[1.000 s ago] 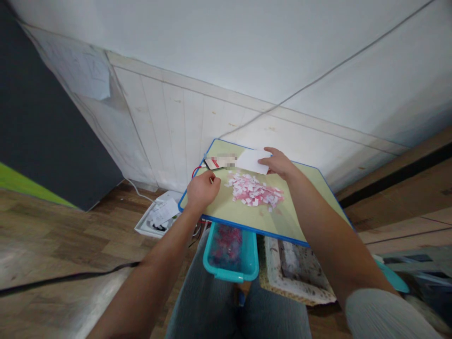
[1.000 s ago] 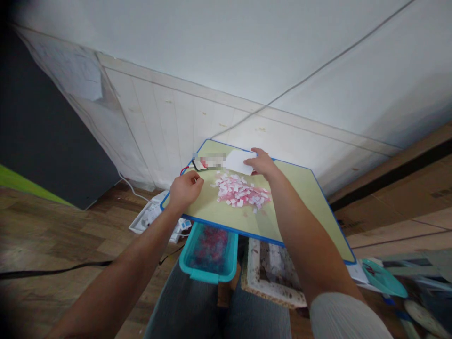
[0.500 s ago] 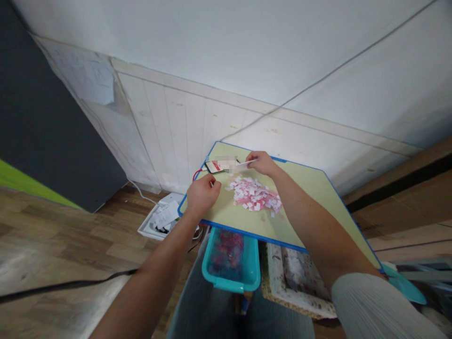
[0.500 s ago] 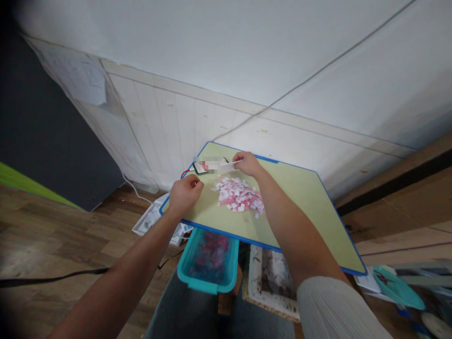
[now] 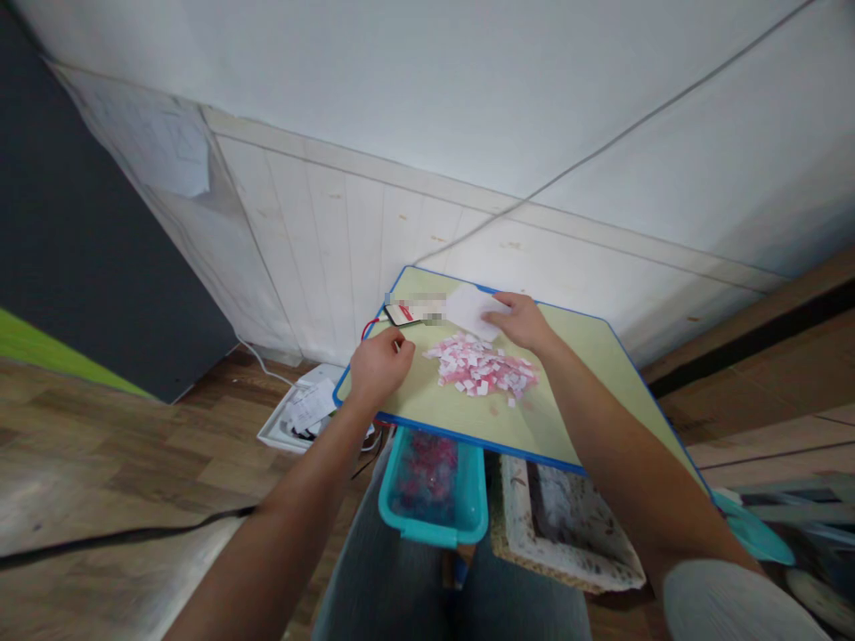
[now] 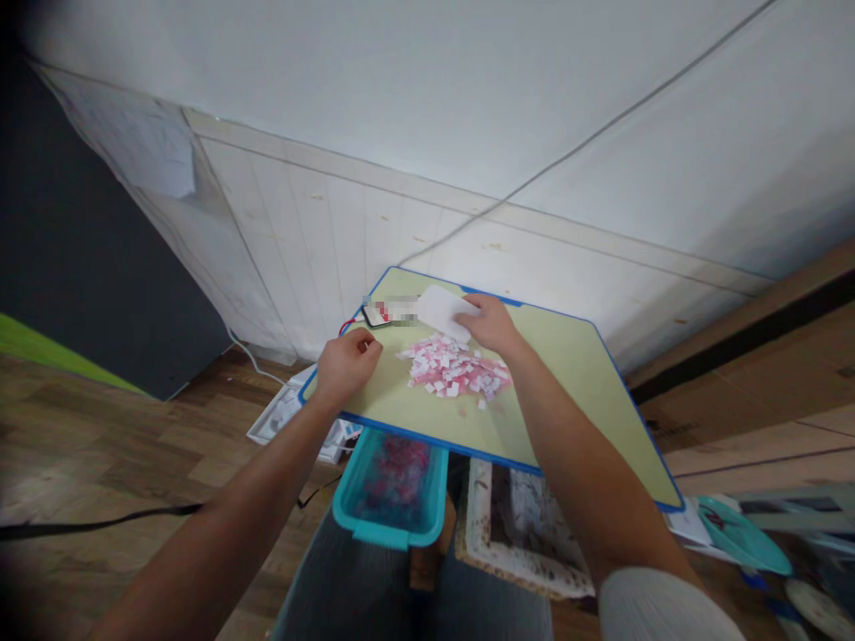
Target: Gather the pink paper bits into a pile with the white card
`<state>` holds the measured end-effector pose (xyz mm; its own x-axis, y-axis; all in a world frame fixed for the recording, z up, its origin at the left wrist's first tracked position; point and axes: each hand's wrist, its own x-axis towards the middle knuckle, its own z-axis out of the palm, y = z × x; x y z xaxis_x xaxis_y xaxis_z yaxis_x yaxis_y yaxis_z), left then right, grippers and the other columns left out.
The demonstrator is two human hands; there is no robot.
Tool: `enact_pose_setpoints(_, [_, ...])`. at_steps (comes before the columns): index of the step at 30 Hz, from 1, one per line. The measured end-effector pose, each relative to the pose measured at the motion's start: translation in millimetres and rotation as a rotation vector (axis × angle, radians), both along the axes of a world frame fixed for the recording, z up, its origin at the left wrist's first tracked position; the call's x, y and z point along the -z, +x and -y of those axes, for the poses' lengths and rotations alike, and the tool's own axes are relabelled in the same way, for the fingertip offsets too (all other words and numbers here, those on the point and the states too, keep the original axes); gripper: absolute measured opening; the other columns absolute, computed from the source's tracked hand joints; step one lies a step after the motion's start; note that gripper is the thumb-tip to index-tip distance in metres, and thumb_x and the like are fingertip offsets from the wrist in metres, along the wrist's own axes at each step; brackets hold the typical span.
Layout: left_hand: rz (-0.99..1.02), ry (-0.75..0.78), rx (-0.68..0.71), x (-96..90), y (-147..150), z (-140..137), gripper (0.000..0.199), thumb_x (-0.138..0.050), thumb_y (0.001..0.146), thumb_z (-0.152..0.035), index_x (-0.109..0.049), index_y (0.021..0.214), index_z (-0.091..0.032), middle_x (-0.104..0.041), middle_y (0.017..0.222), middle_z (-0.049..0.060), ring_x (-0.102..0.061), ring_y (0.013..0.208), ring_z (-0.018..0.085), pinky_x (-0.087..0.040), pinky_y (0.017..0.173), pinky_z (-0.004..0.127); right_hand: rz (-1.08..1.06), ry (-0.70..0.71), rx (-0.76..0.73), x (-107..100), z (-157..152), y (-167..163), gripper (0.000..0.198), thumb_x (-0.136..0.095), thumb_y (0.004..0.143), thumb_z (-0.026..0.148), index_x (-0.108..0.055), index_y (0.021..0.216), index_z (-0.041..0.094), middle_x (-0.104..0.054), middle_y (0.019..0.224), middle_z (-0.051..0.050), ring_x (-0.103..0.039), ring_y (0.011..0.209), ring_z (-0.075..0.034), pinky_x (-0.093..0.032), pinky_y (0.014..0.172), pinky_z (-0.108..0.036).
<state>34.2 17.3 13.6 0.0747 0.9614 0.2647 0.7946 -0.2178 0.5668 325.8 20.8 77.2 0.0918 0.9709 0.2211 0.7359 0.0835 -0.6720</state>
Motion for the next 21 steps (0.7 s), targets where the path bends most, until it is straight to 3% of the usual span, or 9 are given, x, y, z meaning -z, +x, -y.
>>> enact_pose_setpoints(2, [0.009, 0.002, 0.002, 0.1, 0, 0, 0.026, -0.05, 0.093, -0.041, -0.072, 0.093, -0.027, -0.076, 0.086, 0.003, -0.067, 0.082, 0.022, -0.037, 0.065, 0.031, 0.033, -0.018, -0.064, -3, 26, -14, 0.027, -0.069, 0.077, 0.034, -0.077, 0.096, 0.016, -0.076, 0.086, -0.003, -0.067, 0.077, -0.02, -0.047, 0.066, -0.027])
enact_pose_setpoints(4, [0.01, -0.006, -0.006, -0.7, 0, 0, 0.026, -0.05, 0.092, -0.041, -0.073, 0.093, -0.028, -0.075, 0.085, 0.003, -0.068, 0.082, 0.023, -0.037, 0.065, 0.031, 0.026, -0.135, -0.107, 0, 51, -27, 0.023, -0.069, 0.079, 0.034, -0.077, 0.093, 0.018, -0.076, 0.082, -0.002, -0.067, 0.072, -0.019, -0.046, 0.062, -0.026])
enact_pose_setpoints(7, [-0.002, -0.026, -0.02, -3.1, 0, 1, 0.027, -0.05, 0.092, -0.041, -0.073, 0.094, -0.028, -0.076, 0.086, 0.003, -0.068, 0.084, 0.023, -0.038, 0.065, 0.032, 0.074, -0.235, -0.055, 9, 74, -32, 0.02, -0.067, 0.081, 0.034, -0.075, 0.091, 0.019, -0.074, 0.075, -0.002, -0.065, 0.066, -0.019, -0.045, 0.059, -0.026])
enact_pose_setpoints(15, [-0.006, -0.046, -0.025, -2.8, 1, 1, 0.027, -0.05, 0.091, -0.042, -0.073, 0.093, -0.028, -0.076, 0.088, 0.004, -0.067, 0.084, 0.023, -0.04, 0.067, 0.031, 0.226, -0.116, 0.189, 13, 80, 15, 0.028, -0.066, 0.081, 0.034, -0.078, 0.102, 0.018, -0.077, 0.09, -0.006, -0.067, 0.076, -0.021, -0.047, 0.068, -0.029])
enact_pose_setpoints(18, [-0.006, -0.04, -0.026, -2.6, 1, 1, 0.026, -0.051, 0.09, -0.041, -0.074, 0.092, -0.028, -0.075, 0.087, 0.004, -0.067, 0.084, 0.024, -0.04, 0.067, 0.032, 0.275, -0.036, 0.267, 9, 90, 14, 0.03, -0.065, 0.082, 0.035, -0.078, 0.103, 0.018, -0.077, 0.088, -0.007, -0.066, 0.077, -0.023, -0.046, 0.068, -0.031])
enact_pose_setpoints(21, [-0.018, -0.047, -0.029, -4.0, 2, 2, 0.027, -0.051, 0.09, -0.04, -0.074, 0.093, -0.027, -0.076, 0.089, 0.005, -0.068, 0.086, 0.024, -0.042, 0.069, 0.031, 0.213, -0.039, 0.214, 9, 102, 0, 0.029, -0.065, 0.083, 0.036, -0.077, 0.103, 0.018, -0.077, 0.085, -0.006, -0.066, 0.073, -0.022, -0.046, 0.065, -0.03])
